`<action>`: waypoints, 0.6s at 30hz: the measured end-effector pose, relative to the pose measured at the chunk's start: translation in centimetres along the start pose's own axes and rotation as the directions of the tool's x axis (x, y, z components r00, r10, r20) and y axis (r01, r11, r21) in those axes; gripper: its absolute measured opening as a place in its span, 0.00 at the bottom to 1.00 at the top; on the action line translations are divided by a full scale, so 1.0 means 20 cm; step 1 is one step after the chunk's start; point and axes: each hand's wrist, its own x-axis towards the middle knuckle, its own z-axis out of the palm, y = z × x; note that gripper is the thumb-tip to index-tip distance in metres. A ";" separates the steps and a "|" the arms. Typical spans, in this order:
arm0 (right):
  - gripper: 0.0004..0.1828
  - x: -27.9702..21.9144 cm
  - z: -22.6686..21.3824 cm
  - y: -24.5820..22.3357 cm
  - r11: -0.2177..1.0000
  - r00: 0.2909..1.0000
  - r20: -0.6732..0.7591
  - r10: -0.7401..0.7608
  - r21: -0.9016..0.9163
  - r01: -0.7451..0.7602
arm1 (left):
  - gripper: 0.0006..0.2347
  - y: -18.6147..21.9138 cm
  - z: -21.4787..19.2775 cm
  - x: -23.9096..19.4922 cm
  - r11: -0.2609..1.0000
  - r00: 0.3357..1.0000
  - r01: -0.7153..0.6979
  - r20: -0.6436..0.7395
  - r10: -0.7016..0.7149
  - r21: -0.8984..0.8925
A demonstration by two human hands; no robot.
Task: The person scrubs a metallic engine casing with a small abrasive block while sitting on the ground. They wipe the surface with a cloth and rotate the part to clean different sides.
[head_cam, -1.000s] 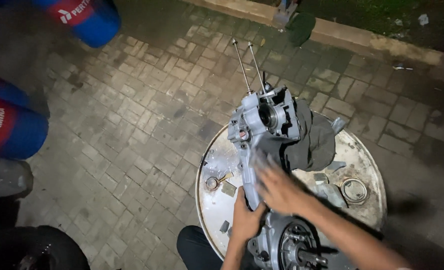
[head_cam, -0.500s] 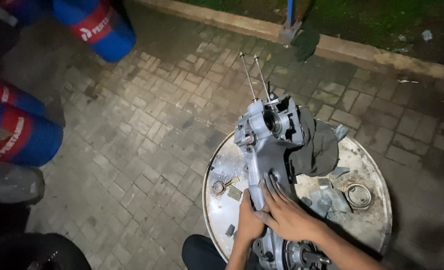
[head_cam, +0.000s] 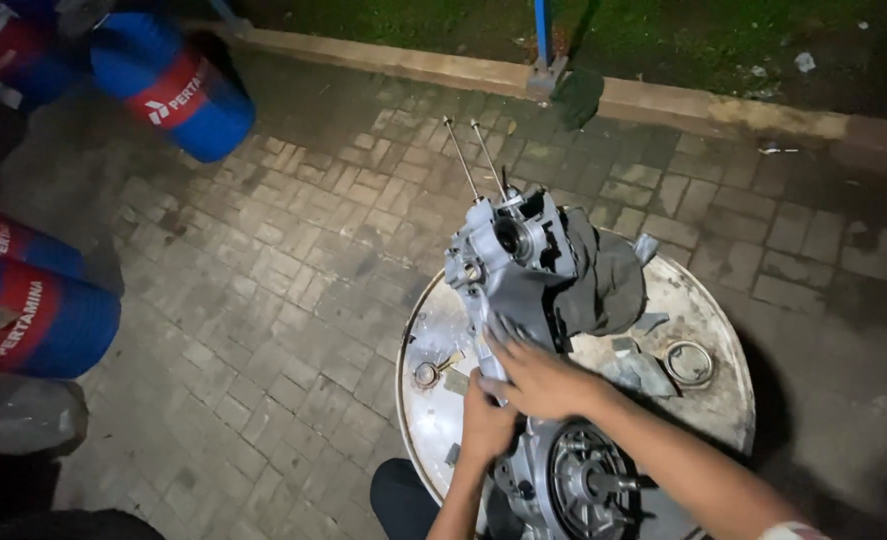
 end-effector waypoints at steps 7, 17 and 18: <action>0.42 -0.12 0.09 -0.05 0.990 0.999 0.032 -0.032 -0.139 0.036 | 0.18 0.01 0.00 0.00 0.998 0.998 -0.063 -0.016 0.064 0.016; 0.49 0.01 -0.03 0.01 0.956 0.996 -0.049 0.078 -0.279 -0.089 | 0.22 0.04 0.01 -0.01 0.999 1.000 -0.009 -0.027 0.010 0.047; 0.48 -0.06 -0.08 -0.06 0.963 0.981 0.117 0.154 -0.241 -0.122 | 0.21 0.02 0.02 0.00 0.999 0.999 -0.038 -0.030 0.038 -0.020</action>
